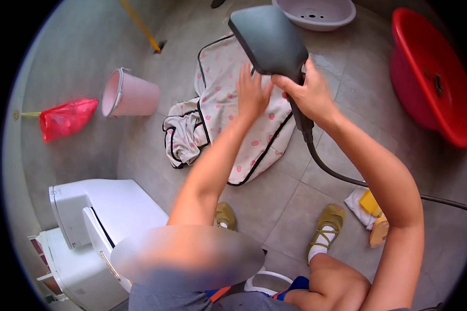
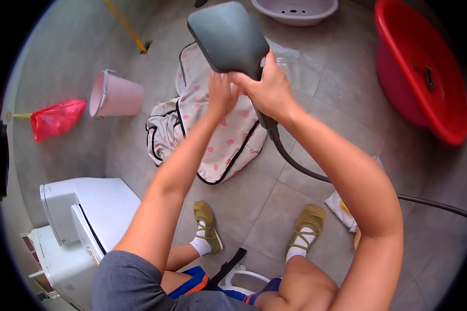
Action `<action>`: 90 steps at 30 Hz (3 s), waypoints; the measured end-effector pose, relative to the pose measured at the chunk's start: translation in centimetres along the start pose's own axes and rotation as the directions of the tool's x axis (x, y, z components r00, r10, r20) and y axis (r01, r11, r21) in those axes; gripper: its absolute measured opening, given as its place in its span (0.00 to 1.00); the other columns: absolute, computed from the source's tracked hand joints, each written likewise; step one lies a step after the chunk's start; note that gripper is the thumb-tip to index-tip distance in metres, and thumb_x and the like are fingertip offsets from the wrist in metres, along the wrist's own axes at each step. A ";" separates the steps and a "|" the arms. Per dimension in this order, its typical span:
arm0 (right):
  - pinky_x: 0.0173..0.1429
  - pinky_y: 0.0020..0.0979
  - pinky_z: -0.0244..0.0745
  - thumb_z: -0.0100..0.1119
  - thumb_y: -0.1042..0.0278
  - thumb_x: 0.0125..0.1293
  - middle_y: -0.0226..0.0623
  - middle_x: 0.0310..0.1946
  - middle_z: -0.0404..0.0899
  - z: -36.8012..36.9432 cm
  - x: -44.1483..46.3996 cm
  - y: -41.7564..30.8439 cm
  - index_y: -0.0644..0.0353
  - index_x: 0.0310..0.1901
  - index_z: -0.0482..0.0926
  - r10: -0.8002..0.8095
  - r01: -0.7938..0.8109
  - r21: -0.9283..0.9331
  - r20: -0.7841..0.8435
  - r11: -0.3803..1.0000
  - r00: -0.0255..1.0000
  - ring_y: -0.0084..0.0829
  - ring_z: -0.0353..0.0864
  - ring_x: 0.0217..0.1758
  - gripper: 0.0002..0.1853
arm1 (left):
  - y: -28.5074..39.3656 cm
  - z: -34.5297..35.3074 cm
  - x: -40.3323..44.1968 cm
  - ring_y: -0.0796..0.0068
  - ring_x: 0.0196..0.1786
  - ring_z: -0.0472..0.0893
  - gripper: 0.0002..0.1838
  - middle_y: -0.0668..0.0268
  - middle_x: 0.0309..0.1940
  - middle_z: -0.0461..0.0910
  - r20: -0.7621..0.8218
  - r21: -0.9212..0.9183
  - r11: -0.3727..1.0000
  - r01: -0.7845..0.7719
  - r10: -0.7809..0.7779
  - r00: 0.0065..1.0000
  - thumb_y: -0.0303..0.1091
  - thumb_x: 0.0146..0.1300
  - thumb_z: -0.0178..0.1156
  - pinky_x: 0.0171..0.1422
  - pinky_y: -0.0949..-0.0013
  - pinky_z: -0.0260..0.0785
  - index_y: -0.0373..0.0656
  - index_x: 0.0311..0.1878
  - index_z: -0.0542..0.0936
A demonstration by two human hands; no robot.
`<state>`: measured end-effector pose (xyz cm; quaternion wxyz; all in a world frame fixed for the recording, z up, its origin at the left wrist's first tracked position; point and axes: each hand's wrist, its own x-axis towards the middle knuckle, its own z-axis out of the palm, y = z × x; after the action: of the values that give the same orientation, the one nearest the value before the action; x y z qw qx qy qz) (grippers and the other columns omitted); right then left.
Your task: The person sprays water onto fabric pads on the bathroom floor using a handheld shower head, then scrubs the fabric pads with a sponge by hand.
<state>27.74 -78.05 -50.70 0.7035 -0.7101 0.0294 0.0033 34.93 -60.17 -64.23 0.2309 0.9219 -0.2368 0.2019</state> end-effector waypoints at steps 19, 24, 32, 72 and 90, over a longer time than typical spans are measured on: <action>0.40 0.33 0.78 0.72 0.61 0.54 0.43 0.36 0.81 1.5 -4.3 7.6 0.69 0.69 0.54 0.152 -0.124 -0.231 0.107 0.965 0.983 0.31 0.81 0.30 0.47 | -6.9 -3.4 -12.0 0.70 0.50 0.80 0.28 0.64 0.50 0.81 0.850 -0.334 -0.166 0.928 -0.477 0.221 0.53 0.70 0.56 0.55 0.65 0.72 0.37 0.58 0.76; 0.46 0.33 0.79 0.71 0.56 0.54 0.54 0.47 0.80 3.5 -5.8 4.1 0.69 0.72 0.49 0.259 -0.230 -0.124 0.354 0.965 0.899 0.37 0.85 0.39 0.52 | -7.1 -2.8 -12.1 0.70 0.59 0.75 0.21 0.63 0.57 0.77 0.762 -0.596 -0.284 0.751 -0.494 0.418 0.36 0.68 0.56 0.65 0.63 0.66 0.40 0.61 0.73; 0.37 0.32 0.77 0.71 0.58 0.54 0.42 0.35 0.81 1.3 -3.2 7.7 0.67 0.67 0.56 0.231 -0.225 -0.128 0.041 0.966 0.972 0.29 0.81 0.29 0.44 | -6.1 -5.0 -11.7 0.61 0.61 0.75 0.30 0.58 0.60 0.75 0.762 -0.648 -0.577 0.498 -0.494 0.419 0.18 0.65 0.50 0.71 0.55 0.65 0.44 0.71 0.64; 0.74 0.39 0.58 0.66 0.48 0.59 0.62 0.71 0.57 3.8 -6.7 -2.7 0.75 0.73 0.39 0.032 0.076 -0.352 0.291 0.933 0.956 0.53 0.59 0.74 0.57 | 10.3 -10.1 -9.4 0.69 0.45 0.76 0.24 0.64 0.46 0.75 0.549 -0.622 0.409 0.668 -0.381 0.744 0.29 0.56 0.67 0.52 0.65 0.71 0.36 0.54 0.70; 0.81 0.51 0.35 0.41 0.67 0.69 0.31 0.77 0.52 -38.3 -31.3 -59.5 0.58 0.74 0.57 -0.786 -0.750 0.237 -0.220 -0.617 0.578 0.34 0.45 0.81 0.30 | 2.1 -4.1 -14.4 0.68 0.36 0.77 0.27 0.66 0.40 0.75 0.773 -0.516 -0.050 0.855 -0.458 0.440 0.15 0.58 0.55 0.36 0.57 0.75 0.50 0.59 0.65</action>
<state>-2.16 -114.61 10.54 0.6841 0.5784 -0.4089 0.1742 21.14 -54.70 -67.10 0.6963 0.6444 0.1490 -0.2788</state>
